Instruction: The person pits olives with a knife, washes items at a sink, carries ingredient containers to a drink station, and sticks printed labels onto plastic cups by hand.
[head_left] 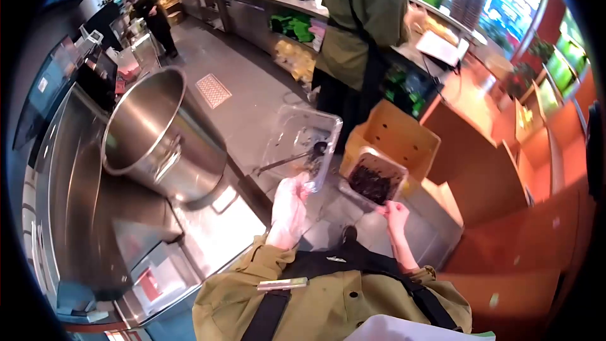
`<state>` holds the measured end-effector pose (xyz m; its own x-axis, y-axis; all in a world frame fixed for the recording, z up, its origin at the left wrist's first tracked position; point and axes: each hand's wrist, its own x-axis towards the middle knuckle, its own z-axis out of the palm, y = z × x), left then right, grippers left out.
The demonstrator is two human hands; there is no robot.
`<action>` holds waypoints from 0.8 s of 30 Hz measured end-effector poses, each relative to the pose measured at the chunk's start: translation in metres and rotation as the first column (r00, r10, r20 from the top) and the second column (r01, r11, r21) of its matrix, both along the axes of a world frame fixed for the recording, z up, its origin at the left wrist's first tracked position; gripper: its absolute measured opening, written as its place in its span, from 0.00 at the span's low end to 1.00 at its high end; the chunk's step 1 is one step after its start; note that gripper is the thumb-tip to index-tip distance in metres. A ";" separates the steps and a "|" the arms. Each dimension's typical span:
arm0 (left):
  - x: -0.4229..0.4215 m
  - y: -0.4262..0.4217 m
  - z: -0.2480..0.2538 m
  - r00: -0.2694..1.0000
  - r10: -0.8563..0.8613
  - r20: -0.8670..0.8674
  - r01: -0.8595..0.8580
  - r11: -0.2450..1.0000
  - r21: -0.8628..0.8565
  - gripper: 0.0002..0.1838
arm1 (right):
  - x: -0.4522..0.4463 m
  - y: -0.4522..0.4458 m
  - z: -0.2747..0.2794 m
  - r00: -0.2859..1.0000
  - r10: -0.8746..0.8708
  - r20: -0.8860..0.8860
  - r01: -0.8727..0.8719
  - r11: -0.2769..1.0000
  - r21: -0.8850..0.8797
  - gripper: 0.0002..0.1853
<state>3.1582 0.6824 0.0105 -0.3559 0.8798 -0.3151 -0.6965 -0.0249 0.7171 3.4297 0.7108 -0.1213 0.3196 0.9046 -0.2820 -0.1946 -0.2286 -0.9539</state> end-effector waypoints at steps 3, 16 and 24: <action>-0.017 0.082 -0.010 0.976 0.209 0.064 -0.206 0.977 -0.048 0.04 | -0.032 0.120 -0.015 0.978 0.168 -0.122 -0.173 0.984 -0.037 0.07; -0.238 0.380 -0.008 0.796 0.585 0.154 -0.601 0.795 0.084 0.01 | -0.367 0.509 -0.006 0.812 0.502 -0.297 -0.531 0.847 -0.022 0.07; -0.424 0.567 0.000 0.746 0.644 0.171 -0.661 0.746 0.074 0.02 | -0.533 0.725 -0.004 0.875 0.466 -0.136 -0.471 0.882 -0.012 0.06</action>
<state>2.7342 1.2499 0.0108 -0.8220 0.4806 -0.3055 -0.5605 -0.5879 0.5832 2.8962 1.4360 -0.1252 -0.1791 0.9256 -0.3336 -0.1714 -0.3632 -0.9158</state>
